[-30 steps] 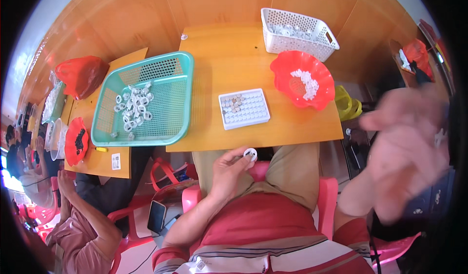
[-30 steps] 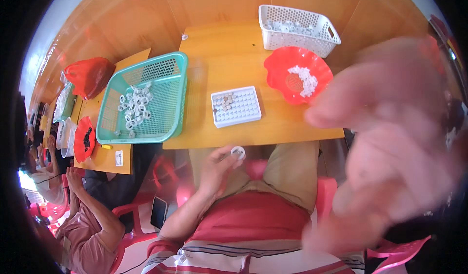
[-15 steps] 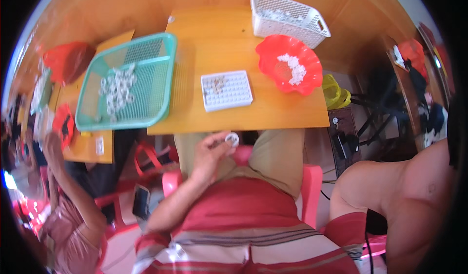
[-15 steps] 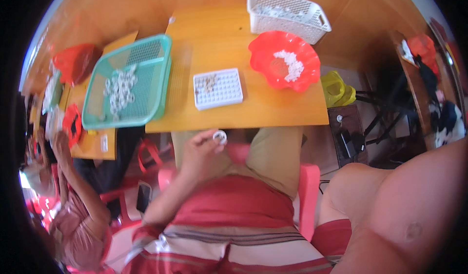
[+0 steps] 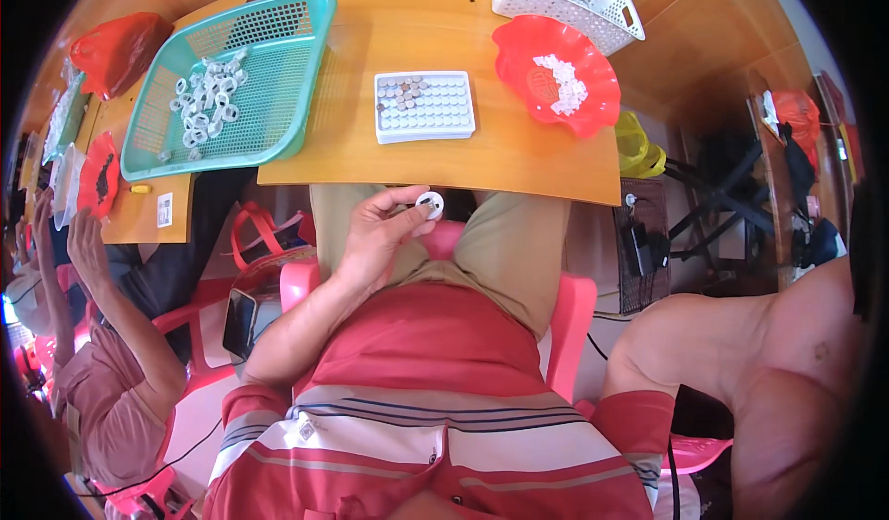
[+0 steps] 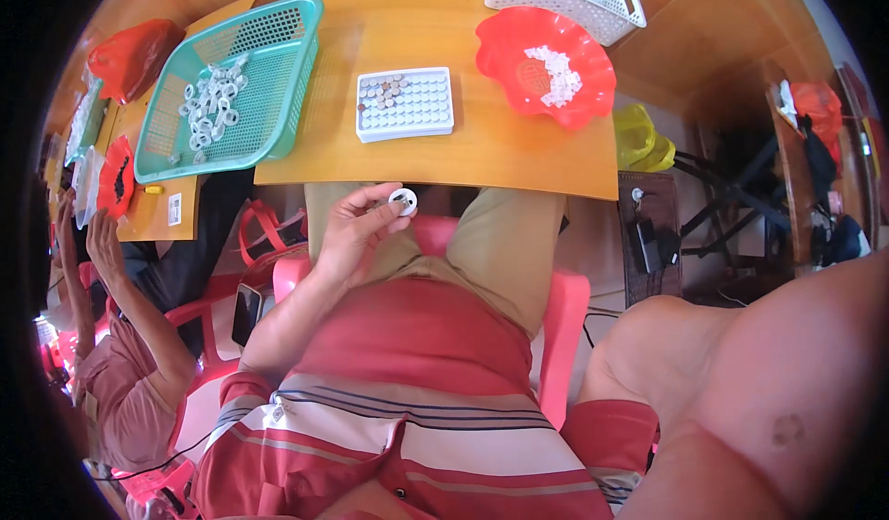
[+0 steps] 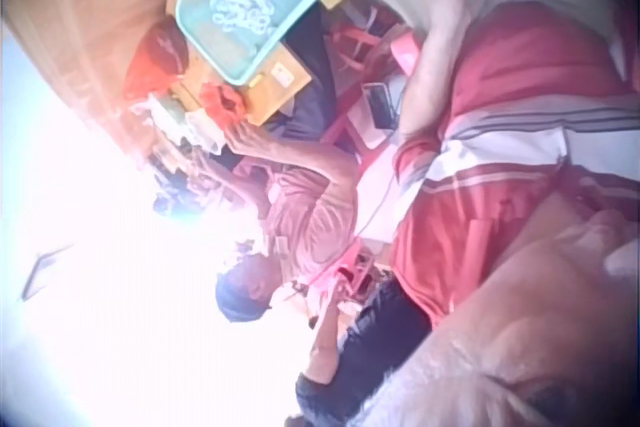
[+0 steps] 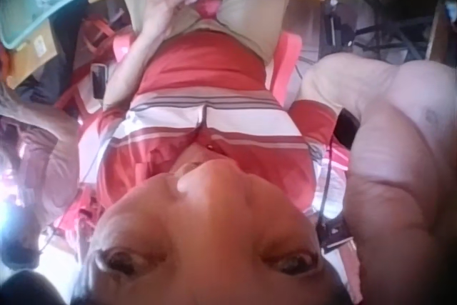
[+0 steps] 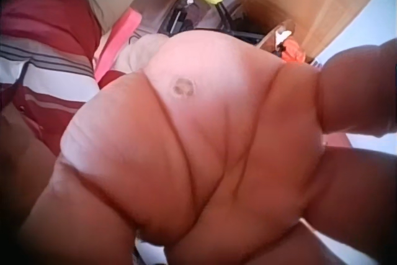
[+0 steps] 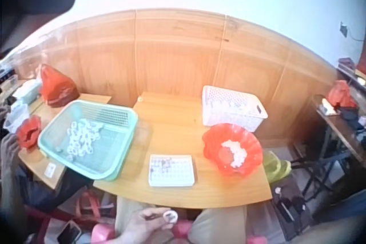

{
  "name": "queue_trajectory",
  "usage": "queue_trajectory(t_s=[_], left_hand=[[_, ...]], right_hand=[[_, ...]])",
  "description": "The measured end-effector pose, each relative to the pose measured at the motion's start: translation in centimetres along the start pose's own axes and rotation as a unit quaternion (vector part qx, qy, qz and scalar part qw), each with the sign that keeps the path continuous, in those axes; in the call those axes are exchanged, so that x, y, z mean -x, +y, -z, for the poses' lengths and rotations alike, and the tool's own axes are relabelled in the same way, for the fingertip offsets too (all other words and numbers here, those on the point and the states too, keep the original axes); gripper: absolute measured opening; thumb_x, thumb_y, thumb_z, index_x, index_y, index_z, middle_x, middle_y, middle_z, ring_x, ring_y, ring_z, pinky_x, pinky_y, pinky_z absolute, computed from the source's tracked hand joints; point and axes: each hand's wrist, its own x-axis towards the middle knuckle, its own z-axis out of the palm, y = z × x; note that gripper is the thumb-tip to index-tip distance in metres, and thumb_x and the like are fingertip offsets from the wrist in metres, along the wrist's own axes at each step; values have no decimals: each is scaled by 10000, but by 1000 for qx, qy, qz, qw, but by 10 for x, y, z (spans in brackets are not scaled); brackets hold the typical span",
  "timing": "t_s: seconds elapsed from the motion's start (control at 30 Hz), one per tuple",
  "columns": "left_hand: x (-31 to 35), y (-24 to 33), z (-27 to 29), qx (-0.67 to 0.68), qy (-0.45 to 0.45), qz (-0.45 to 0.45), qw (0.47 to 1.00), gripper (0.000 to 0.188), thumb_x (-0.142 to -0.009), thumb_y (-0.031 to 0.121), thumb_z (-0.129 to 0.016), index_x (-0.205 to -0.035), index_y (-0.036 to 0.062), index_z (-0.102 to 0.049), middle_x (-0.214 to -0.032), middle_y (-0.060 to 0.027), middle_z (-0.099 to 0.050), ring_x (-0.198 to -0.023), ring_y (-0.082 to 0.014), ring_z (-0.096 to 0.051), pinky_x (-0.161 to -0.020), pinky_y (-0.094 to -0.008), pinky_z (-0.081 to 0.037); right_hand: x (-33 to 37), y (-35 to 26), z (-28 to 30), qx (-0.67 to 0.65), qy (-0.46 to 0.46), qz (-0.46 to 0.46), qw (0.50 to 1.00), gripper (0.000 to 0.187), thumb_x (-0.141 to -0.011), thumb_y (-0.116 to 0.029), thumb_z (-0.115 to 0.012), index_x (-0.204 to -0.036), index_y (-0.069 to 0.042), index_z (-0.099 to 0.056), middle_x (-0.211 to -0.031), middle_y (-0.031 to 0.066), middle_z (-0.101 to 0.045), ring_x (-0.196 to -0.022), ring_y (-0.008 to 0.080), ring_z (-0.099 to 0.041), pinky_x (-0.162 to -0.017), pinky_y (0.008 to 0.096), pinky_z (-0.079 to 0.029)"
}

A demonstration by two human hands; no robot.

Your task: The person assembles small components by picking circular plastic housings, internal pieces, and small parts from trays and bowls, then fitting and pressing the pieces together by hand.

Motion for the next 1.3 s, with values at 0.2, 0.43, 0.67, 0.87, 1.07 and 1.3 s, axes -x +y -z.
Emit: queue_trajectory(t_s=[0.2, 0.43, 0.67, 0.87, 1.07, 1.3], left_hand=[[4, 1, -5, -22, 5, 1, 1000, 251, -874, -37, -632, -1122, -3, -647, -1038, -130, -687, -927, -207, -683, -794, -305, -594], [3, -2, -6, -4, -16, -4, 1000, 251, -871, -39, -640, -1120, -12, -644, -1026, -135, -688, -916, -202, -684, -784, -295, -601], [1, 1, -6, -13, -13, -1, 1000, 249, -872, -39, -641, -1119, -11, -644, -1029, -132, -687, -907, -199, -685, -782, -292, -601], [2, 2, -6, 0, -15, -2, 1000, 245, -875, -36, -639, -1118, -11, -645, -1035, -132, -684, -923, -205, -682, -797, -303, -597], [0, 1, -6, -4, -16, 5, 1000, 244, -881, -31, -633, -1124, -11, -644, -1038, -132, -682, -926, -205, -681, -800, -305, -594], [0, 4, -6, -12, 9, 9, 1000, 233, -877, -15, -646, -1111, -11, -646, -1033, -125, -685, -894, -185, -682, -775, -285, -589]], right_hand=[[5, -2, 7, 20, 21, 1, 1000, 267, -852, -190, -631, -958, 55, -628, -1061, 198, -601, -865, 251, -607, -742, 293, -502], [-1, -2, -15, 39, 73, 10, 996, 267, -861, -188, -621, -960, 59, -631, -1063, 196, -604, -873, 253, -607, -747, 295, -503], [-7, -3, -24, 48, 90, 4, 995, 267, -869, -186, -611, -962, 63, -634, -1064, 194, -607, -880, 255, -608, -753, 298, -504], [-8, -5, -25, 59, 104, -2, 993, 268, -876, -184, -602, -964, 67, -636, -1066, 192, -610, -886, 257, -608, -757, 300, -505], [-14, 0, -33, 79, 117, 1, 990, 269, -883, -182, -593, -966, 70, -639, -1067, 191, -613, -893, 259, -609, -762, 302, -505], [-21, -3, -42, 85, 133, -7, 987, 272, -892, -180, -583, -968, 74, -641, -1069, 189, -616, -900, 262, -609, -768, 305, -506]])
